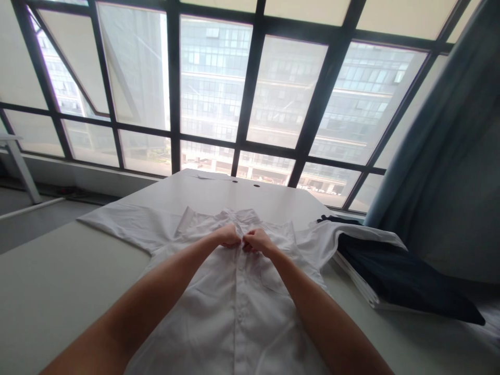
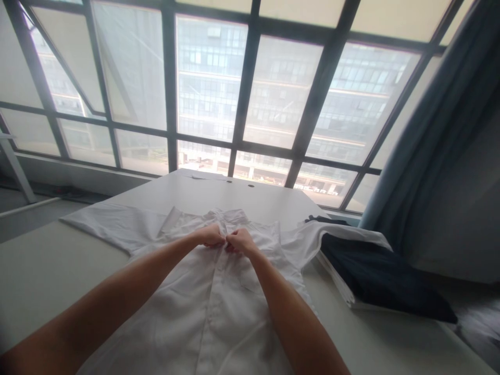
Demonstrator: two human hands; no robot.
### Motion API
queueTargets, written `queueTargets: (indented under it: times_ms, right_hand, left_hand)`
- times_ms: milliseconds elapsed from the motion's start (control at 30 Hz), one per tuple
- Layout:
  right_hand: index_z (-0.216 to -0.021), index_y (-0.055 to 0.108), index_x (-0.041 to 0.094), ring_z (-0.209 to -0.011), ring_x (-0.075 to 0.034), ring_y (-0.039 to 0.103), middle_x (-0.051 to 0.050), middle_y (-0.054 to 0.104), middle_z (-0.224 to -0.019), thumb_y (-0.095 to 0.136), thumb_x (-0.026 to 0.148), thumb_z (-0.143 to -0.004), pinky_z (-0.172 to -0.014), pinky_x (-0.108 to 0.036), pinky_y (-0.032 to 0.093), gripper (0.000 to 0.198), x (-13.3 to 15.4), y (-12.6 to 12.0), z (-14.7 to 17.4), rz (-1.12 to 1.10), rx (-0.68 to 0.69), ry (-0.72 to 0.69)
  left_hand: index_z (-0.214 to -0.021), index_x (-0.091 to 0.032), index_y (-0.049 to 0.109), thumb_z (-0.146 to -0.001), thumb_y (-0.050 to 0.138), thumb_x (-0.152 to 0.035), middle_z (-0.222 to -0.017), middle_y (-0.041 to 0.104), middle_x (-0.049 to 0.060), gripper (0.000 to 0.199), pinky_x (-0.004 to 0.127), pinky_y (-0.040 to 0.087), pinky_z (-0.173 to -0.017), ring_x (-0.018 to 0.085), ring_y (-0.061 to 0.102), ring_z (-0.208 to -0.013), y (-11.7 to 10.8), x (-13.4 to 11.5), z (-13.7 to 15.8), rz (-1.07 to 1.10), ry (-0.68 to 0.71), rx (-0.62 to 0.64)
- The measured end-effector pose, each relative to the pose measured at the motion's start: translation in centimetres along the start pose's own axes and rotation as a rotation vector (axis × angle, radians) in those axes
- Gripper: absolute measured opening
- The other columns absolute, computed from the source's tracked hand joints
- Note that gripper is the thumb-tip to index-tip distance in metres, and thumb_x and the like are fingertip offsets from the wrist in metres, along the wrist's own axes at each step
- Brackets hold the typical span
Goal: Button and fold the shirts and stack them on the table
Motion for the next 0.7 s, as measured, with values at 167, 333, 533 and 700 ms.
queueTargets:
  times_ms: [167,333,533,700]
  right_hand:
    - [-0.065,0.066,0.013,-0.041,-0.008,0.052,0.001,0.062,-0.048,0.057,0.011,-0.078,-0.038,-0.015,0.033,0.016,-0.6,-0.2,0.4,-0.064,-0.022,-0.092]
    - [-0.075,0.072,0.012,-0.043,-0.008,0.052,0.002,0.063,-0.05,0.061,0.015,-0.081,-0.041,-0.016,0.035,0.013,-0.6,-0.2,0.4,-0.083,-0.007,-0.116]
    - [-0.075,0.072,0.012,-0.047,-0.009,0.055,0.0,0.065,-0.054,0.064,0.019,-0.081,-0.043,-0.016,0.04,0.012,-0.6,-0.2,0.5,-0.156,-0.027,-0.12]
    - [-0.071,0.069,0.014,-0.055,-0.01,0.063,-0.002,0.07,-0.065,0.055,0.011,-0.081,-0.047,-0.016,0.044,0.017,-0.7,0.0,0.5,-0.238,0.024,-0.075]
  left_hand:
    - [-0.05,-0.018,0.046,-0.076,0.062,-0.024,-0.04,0.038,-0.004,0.031,0.021,0.024,-0.037,0.008,0.034,-0.036,0.2,0.7,1.3,0.095,-0.048,0.056]
    - [-0.056,-0.018,0.047,-0.081,0.058,-0.039,-0.045,0.038,-0.006,0.034,0.021,0.023,-0.038,0.007,0.032,-0.038,0.3,1.3,1.7,0.223,0.018,0.05]
    - [-0.055,-0.018,0.049,-0.08,0.06,-0.044,-0.043,0.039,-0.006,0.038,0.022,0.021,-0.038,0.007,0.031,-0.037,0.7,1.7,1.3,0.25,0.055,0.012]
    - [-0.057,-0.017,0.05,-0.083,0.059,-0.04,-0.043,0.038,-0.006,0.036,0.022,0.021,-0.038,0.007,0.03,-0.037,0.7,1.6,1.4,0.239,0.045,0.013]
Point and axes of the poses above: each hand's wrist, its own z-axis away from the middle knuckle, its own y-axis out of the palm, x = y × z, the point moved 5 cm from there along -z, towards the middle knuckle
